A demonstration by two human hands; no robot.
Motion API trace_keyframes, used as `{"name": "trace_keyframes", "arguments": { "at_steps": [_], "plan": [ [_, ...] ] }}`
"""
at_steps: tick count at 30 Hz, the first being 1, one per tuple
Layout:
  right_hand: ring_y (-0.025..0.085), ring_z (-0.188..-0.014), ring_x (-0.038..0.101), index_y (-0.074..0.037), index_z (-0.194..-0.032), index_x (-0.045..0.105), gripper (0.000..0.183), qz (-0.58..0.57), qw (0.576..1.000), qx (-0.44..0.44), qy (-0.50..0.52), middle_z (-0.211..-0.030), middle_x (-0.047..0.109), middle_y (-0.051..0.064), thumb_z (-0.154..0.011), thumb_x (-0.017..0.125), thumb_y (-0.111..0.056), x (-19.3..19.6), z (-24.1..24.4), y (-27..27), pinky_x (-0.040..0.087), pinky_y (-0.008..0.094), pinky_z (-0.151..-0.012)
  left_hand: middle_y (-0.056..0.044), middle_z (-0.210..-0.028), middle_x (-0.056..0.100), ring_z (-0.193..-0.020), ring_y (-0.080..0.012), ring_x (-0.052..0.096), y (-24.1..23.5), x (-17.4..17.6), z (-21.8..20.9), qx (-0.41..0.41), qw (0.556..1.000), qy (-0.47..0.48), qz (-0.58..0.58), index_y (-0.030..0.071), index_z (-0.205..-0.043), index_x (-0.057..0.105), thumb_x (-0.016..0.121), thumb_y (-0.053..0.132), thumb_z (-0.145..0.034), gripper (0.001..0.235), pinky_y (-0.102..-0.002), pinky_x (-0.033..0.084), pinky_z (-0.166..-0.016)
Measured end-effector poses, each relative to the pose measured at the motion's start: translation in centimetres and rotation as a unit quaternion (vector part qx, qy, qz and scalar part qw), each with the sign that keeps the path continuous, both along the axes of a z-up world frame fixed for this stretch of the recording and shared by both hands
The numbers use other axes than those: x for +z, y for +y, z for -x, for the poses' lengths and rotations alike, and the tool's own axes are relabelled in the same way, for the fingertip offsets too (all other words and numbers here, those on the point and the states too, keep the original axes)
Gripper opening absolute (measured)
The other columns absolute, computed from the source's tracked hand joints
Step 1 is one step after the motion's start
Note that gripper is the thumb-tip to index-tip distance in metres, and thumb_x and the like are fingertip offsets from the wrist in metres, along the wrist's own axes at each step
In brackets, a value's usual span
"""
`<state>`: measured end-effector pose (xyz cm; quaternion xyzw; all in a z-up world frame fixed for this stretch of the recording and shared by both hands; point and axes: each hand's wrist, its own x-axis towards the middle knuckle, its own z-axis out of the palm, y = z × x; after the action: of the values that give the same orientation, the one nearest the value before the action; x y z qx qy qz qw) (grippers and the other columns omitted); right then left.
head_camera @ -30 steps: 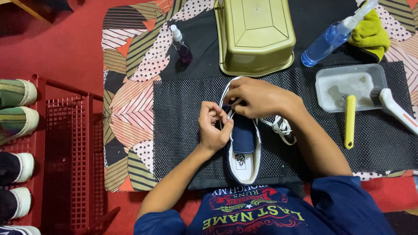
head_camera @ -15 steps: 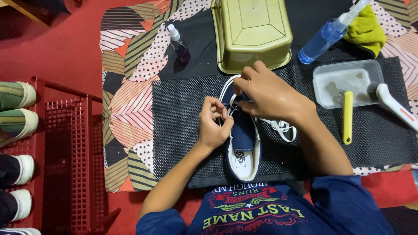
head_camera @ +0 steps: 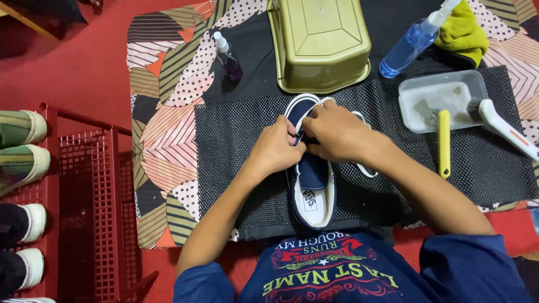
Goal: The person cleans a blue canvas shoe with a yellow cloth and a small brush, then sprays the white shoelaces with a cleaning solution. They proceed to re-lace the shoe by threading the laces through the eyelets and tying them.
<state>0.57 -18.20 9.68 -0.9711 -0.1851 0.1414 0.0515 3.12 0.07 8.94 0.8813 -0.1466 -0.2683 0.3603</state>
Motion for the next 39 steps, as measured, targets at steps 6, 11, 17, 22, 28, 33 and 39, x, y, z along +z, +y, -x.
{"name": "trace_keyframes", "arguments": {
  "at_steps": [6, 11, 17, 22, 28, 33, 39],
  "plan": [
    [0.036, -0.098, 0.059, -0.013, -0.093, 0.069, 0.040, -0.068, 0.993, -0.077, -0.066, -0.093, 0.060, 0.011, -0.075, 0.080, -0.046, -4.0, 1.0, 0.3, 0.056, 0.045, -0.078, -0.009, -0.074, 0.075, -0.074, -0.0259, 0.074, 0.5, -2.4, -0.5, 0.019, 0.997, -0.004, 0.075, 0.003, -0.090, 0.067, 0.072, 0.020, -0.073, 0.025, -0.038, 0.058, -0.070],
    [0.036, -0.089, 0.061, -0.015, -0.081, 0.073, 0.028, -0.060, 0.988, -0.091, -0.109, -0.083, 0.062, 0.011, -0.075, 0.077, -0.042, -4.9, 0.2, 1.0, 0.053, 0.045, -0.072, -0.010, -0.076, 0.075, -0.070, -0.0180, 0.071, 0.8, -5.5, -1.3, 0.026, 0.992, 0.023, 0.122, 0.000, -0.094, 0.069, 0.075, 0.016, -0.075, 0.026, -0.034, 0.058, -0.066],
    [0.035, -0.082, 0.060, -0.011, -0.074, 0.073, 0.025, -0.057, 0.973, -0.111, -0.197, -0.075, 0.062, 0.012, -0.073, 0.078, -0.035, -7.0, 1.0, 1.7, 0.049, 0.044, -0.066, -0.012, -0.075, 0.072, -0.069, -0.0145, 0.067, 1.0, -5.8, -1.5, 0.034, 0.983, 0.039, 0.178, -0.005, -0.095, 0.069, 0.075, 0.010, -0.077, 0.025, -0.032, 0.057, -0.064],
    [0.034, -0.075, 0.057, -0.009, -0.071, 0.071, 0.020, -0.084, 0.953, -0.119, -0.266, -0.069, 0.057, 0.010, -0.069, 0.081, -0.027, -7.7, 1.9, 2.2, 0.045, 0.045, -0.062, -0.010, -0.072, 0.070, -0.065, -0.0123, 0.067, 1.0, -6.4, -1.6, 0.038, 0.980, 0.045, 0.190, -0.003, -0.094, 0.070, 0.075, 0.009, -0.076, 0.023, -0.029, 0.056, -0.060],
    [0.032, -0.075, 0.057, -0.011, -0.068, 0.066, 0.019, -0.104, 0.936, -0.128, -0.311, -0.068, 0.054, 0.007, -0.069, 0.079, -0.024, -8.5, 2.2, 2.4, 0.043, 0.044, -0.061, -0.010, -0.072, 0.070, -0.064, -0.0115, 0.067, 1.2, -6.2, -1.5, 0.042, 0.978, 0.048, 0.197, -0.004, -0.094, 0.070, 0.075, 0.009, -0.076, 0.022, -0.028, 0.056, -0.058],
    [0.033, -0.070, 0.052, -0.010, -0.065, 0.058, 0.022, -0.110, 0.917, -0.104, -0.368, -0.065, 0.049, 0.008, -0.066, 0.077, -0.023, -9.6, 2.0, 2.3, 0.039, 0.044, -0.058, -0.010, -0.073, 0.070, -0.063, -0.0105, 0.066, 1.2, -6.7, -1.6, 0.050, 0.977, 0.049, 0.202, -0.003, -0.094, 0.070, 0.076, 0.011, -0.076, 0.024, -0.028, 0.055, -0.058],
    [0.034, -0.069, 0.050, -0.007, -0.065, 0.053, 0.024, -0.060, 0.897, -0.064, -0.433, -0.066, 0.045, 0.011, -0.067, 0.070, -0.023, -10.1, 1.9, 2.5, 0.036, 0.042, -0.057, -0.011, -0.074, 0.072, -0.063, -0.0119, 0.068, 1.2, -5.8, -1.2, 0.051, 0.981, 0.043, 0.183, -0.003, -0.095, 0.071, 0.076, 0.012, -0.075, 0.026, -0.029, 0.056, -0.058]
  ]
}}
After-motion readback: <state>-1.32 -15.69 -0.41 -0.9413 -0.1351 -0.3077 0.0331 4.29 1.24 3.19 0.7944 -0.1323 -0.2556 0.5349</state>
